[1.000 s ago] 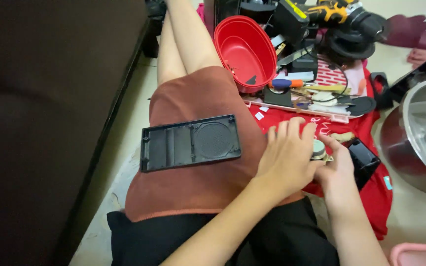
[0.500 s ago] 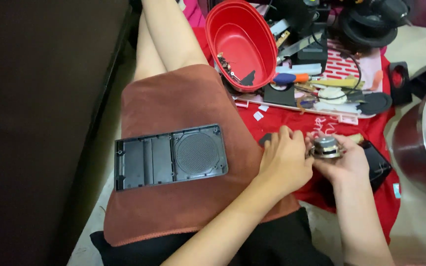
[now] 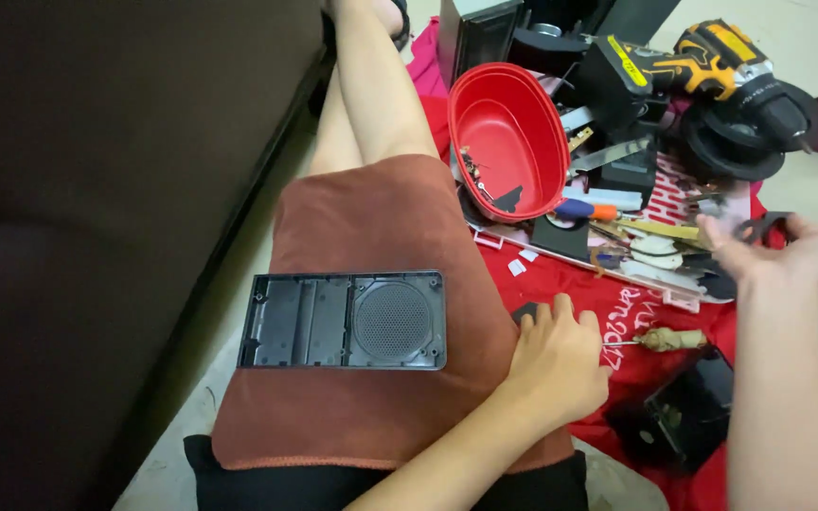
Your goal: Sorting small screws from a red bowl and fitting a speaker component into a plastic housing.
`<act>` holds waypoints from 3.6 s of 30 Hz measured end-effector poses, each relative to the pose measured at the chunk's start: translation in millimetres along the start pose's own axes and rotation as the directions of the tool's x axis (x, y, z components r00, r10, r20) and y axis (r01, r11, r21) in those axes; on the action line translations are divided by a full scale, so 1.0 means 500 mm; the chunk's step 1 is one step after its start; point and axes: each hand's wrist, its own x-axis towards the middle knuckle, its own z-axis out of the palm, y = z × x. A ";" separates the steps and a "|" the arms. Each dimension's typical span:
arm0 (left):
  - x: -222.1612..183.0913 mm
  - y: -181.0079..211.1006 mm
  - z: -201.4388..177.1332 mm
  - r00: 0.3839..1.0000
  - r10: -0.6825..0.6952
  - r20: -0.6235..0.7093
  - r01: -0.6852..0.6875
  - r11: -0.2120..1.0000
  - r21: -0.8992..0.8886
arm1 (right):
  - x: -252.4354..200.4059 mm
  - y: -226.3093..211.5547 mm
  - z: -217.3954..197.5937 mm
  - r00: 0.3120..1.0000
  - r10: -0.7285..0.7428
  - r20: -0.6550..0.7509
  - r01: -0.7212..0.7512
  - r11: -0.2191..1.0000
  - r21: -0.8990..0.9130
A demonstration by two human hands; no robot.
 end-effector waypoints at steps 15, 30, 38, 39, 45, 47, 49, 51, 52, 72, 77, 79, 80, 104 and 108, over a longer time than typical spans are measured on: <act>-0.012 -0.006 -0.003 0.998 0.038 0.044 -0.041 0.997 0.072 | -0.198 0.210 -0.023 0.973 0.221 0.069 -0.122 0.744 -0.657; -0.010 -0.023 0.019 0.999 0.044 -0.021 -0.040 0.989 0.143 | -0.208 0.338 0.136 0.968 0.156 0.196 0.092 0.506 -0.857; -0.012 -0.014 0.000 0.987 0.009 0.160 -0.036 0.985 0.167 | -0.242 0.126 0.003 0.960 -0.068 0.270 0.214 0.799 -0.561; -0.012 -0.014 0.000 0.985 0.001 0.171 -0.031 0.985 0.170 | -0.251 0.109 -0.018 0.975 -0.138 0.174 0.212 0.805 -0.555; -0.019 -0.014 -0.006 0.987 0.020 0.161 -0.049 0.983 0.178 | -0.129 0.048 -0.187 0.990 -0.113 -0.090 0.069 0.918 -0.391; -0.021 -0.013 -0.013 0.987 0.018 0.159 -0.045 0.985 0.168 | -0.146 0.047 -0.171 0.987 -0.136 -0.082 0.097 0.924 -0.370; -0.021 -0.012 -0.016 0.987 0.017 0.160 -0.043 0.987 0.156 | -0.168 0.046 -0.150 0.984 -0.162 -0.077 0.126 0.928 -0.350; -0.021 -0.012 -0.016 0.988 0.019 0.155 -0.044 0.987 0.154 | -0.197 0.049 -0.123 0.983 -0.180 -0.040 0.153 0.918 -0.366; -0.021 -0.011 -0.019 0.987 0.019 0.157 -0.043 0.988 0.152 | -0.196 0.048 -0.122 0.983 -0.181 -0.042 0.153 0.917 -0.367; -0.001 0.013 -0.043 0.835 -0.317 0.450 0.077 0.877 0.474 | -0.337 0.252 -0.015 0.969 -0.035 0.244 0.208 0.650 -0.731; 0.012 -0.010 -0.010 0.892 -0.280 0.356 0.102 0.890 0.445 | -0.388 0.284 0.031 0.951 0.179 0.253 0.153 0.438 -0.886; 0.009 -0.004 -0.012 0.898 -0.271 0.348 0.094 0.888 0.449 | -0.396 0.289 0.030 0.955 0.176 0.239 0.152 0.399 -0.904; 0.008 0.000 -0.019 0.909 -0.263 0.323 0.104 0.894 0.436 | -0.396 0.290 0.027 0.958 0.162 0.237 0.156 0.400 -0.903; 0.014 -0.022 0.019 0.915 -0.223 0.336 0.087 0.922 0.377 | -0.333 0.252 -0.016 0.971 0.095 0.218 0.129 0.559 -0.819; 0.000 -0.023 0.019 0.960 -0.144 0.239 0.049 0.929 0.366 | -0.299 0.166 -0.066 0.981 0.011 0.196 0.122 0.745 -0.656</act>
